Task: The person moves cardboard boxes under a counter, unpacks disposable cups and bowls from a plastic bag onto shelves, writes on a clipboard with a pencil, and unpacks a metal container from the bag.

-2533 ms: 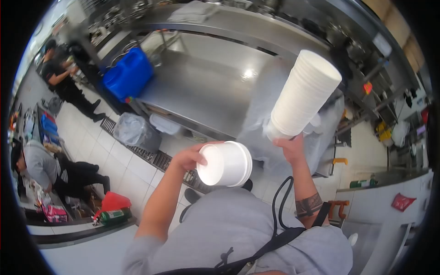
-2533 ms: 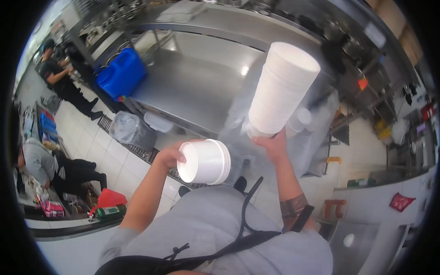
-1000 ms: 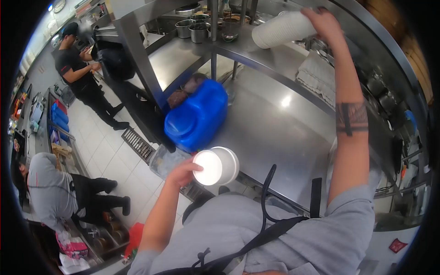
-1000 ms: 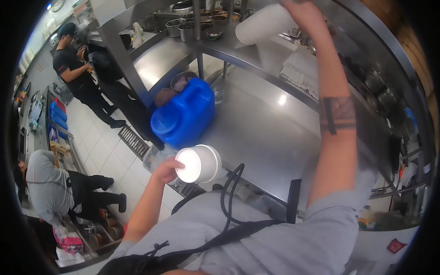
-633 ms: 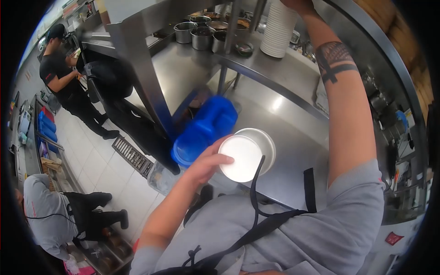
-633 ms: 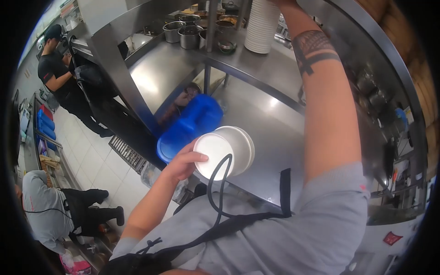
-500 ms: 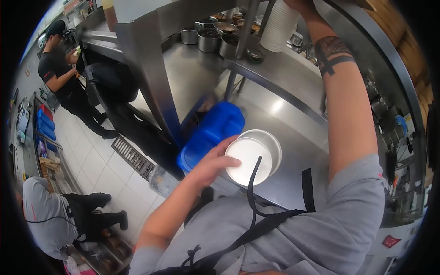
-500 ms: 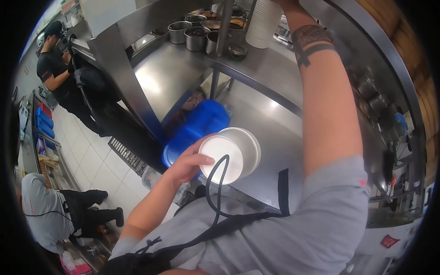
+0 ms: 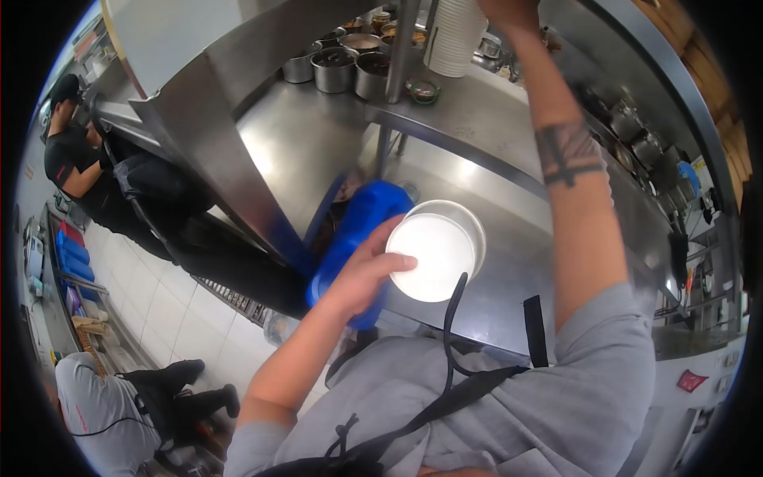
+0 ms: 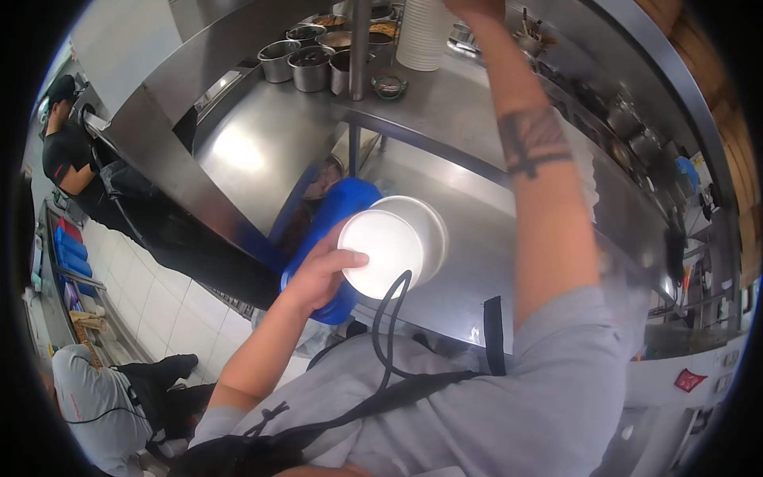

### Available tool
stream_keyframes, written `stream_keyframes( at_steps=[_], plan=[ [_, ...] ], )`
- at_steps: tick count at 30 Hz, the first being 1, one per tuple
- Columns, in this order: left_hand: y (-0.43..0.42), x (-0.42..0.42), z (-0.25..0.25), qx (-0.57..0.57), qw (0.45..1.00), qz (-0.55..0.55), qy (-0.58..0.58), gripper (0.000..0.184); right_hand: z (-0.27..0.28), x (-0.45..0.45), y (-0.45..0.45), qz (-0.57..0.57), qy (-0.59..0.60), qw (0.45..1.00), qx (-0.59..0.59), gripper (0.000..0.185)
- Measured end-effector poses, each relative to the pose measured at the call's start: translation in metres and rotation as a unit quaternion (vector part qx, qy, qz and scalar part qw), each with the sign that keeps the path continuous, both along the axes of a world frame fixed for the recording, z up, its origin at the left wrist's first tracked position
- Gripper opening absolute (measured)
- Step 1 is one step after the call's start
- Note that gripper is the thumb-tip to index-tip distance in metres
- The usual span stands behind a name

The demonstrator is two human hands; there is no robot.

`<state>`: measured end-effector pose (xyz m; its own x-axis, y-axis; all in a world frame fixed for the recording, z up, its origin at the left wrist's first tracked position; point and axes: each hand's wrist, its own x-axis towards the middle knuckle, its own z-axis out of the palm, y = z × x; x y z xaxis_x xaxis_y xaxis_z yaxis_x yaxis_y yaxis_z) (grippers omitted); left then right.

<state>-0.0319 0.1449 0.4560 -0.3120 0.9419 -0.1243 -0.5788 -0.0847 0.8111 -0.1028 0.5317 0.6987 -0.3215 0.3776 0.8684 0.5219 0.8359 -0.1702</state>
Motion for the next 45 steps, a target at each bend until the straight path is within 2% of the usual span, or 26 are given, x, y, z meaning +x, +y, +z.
stream_keyframes(
  at_steps=[1,2,4,5,7,9,13,14,16,18,19,21,23,25,27,31,33,34,36,37,38,39,41,43,44,45],
  plan=[
    [0.003,0.001,0.001,0.003,1.000,-0.004,0.000,0.082,-0.011,0.014,-0.013,-0.017,0.050,0.996,0.073,0.073],
    [0.006,0.001,0.002,0.013,1.000,0.000,-0.004,0.081,-0.021,0.034,-0.032,0.046,-0.043,0.997,-0.034,0.065],
    [0.012,0.007,0.006,0.021,0.999,0.017,-0.018,0.074,-0.048,0.050,-0.048,0.181,-0.206,0.925,-0.263,0.056],
    [0.018,0.010,-0.001,0.018,0.999,0.039,-0.007,0.070,-0.076,0.042,-0.048,0.224,-0.232,0.901,-0.290,0.058],
    [0.026,0.009,-0.001,0.010,0.997,0.076,-0.018,0.066,-0.130,0.018,-0.057,0.292,-0.149,0.909,-0.257,0.063],
    [0.036,0.007,0.020,0.022,0.985,0.169,0.023,0.061,-0.131,0.020,-0.072,0.292,-0.122,0.893,-0.320,0.038],
    [0.059,-0.010,0.063,0.054,0.951,0.271,0.139,0.059,-0.149,0.024,-0.052,0.324,-0.057,0.878,-0.348,0.031],
    [0.064,-0.013,0.071,0.045,0.948,0.267,0.165,0.060,-0.153,0.031,-0.043,0.308,-0.046,0.888,-0.338,0.022],
    [0.081,-0.019,0.080,0.035,0.946,0.270,0.178,0.061,-0.139,0.082,-0.034,0.305,-0.108,0.903,-0.283,0.020],
    [0.100,-0.027,0.089,0.024,0.943,0.267,0.196,0.062,-0.113,0.139,-0.028,0.289,-0.072,0.850,-0.434,0.019],
    [0.114,-0.032,0.092,0.017,0.943,0.262,0.203,0.062,-0.103,0.169,-0.015,0.305,-0.042,0.857,-0.414,0.019],
    [0.139,-0.047,0.098,0.005,0.937,0.261,0.230,0.061,-0.090,0.233,0.019,0.257,0.031,0.906,-0.334,0.020],
    [0.159,-0.048,0.117,-0.036,0.937,0.234,0.255,0.074,-0.086,0.301,0.069,0.194,0.065,0.931,-0.303,0.027],
    [0.177,-0.068,0.126,-0.115,0.930,0.201,0.286,0.084,-0.087,0.364,0.097,0.022,0.026,0.973,-0.228,0.028],
    [0.187,-0.068,0.142,-0.162,0.916,0.197,0.309,0.091,-0.105,0.408,0.127,-0.105,-0.010,0.967,-0.231,0.029],
    [0.203,-0.086,0.155,-0.213,0.884,0.168,0.379,0.097,-0.142,0.446,0.137,-0.153,-0.010,0.950,-0.273,0.030],
    [0.208,-0.105,0.162,-0.225,0.871,0.157,0.408,0.098,-0.145,0.450,0.126,-0.137,0.040,0.963,-0.231,0.029],
    [0.211,-0.119,0.167,-0.283,0.786,0.165,0.525,0.093,-0.145,0.450,0.118,-0.137,0.041,0.962,-0.230,0.029],
    [0.212,-0.114,0.170,-0.331,0.683,0.168,0.629,0.089,-0.131,0.439,0.083,-0.199,0.109,0.974,-0.019,0.034],
    [0.206,-0.087,0.168,-0.267,0.613,0.253,0.699,0.083,-0.125,0.432,0.069,-0.200,0.109,0.974,-0.019,0.034],
    [0.202,-0.064,0.166,-0.199,0.531,0.333,0.753,0.078,-0.119,0.425,0.056,-0.075,0.090,0.990,-0.084,0.038],
    [0.202,-0.052,0.159,-0.200,0.533,0.332,0.752,0.078,-0.118,0.413,0.045,0.052,0.069,0.985,-0.149,0.042],
    [0.205,-0.038,0.140,-0.017,0.363,0.318,0.876,0.069,-0.128,0.377,0.028,0.059,-0.075,0.990,-0.101,0.058],
    [0.206,-0.037,0.125,-0.036,0.348,0.299,0.888,0.071,-0.166,0.346,0.029,-0.039,-0.176,0.982,-0.061,0.072],
    [0.207,-0.039,0.120,-0.055,0.330,0.280,0.900,0.076,-0.161,0.334,0.022,-0.042,-0.175,0.982,-0.059,0.072],
    [0.208,-0.045,0.118,-0.048,0.330,0.279,0.900,0.076,-0.153,0.326,0.014,-0.073,-0.194,0.972,-0.113,0.074]
  ],
)
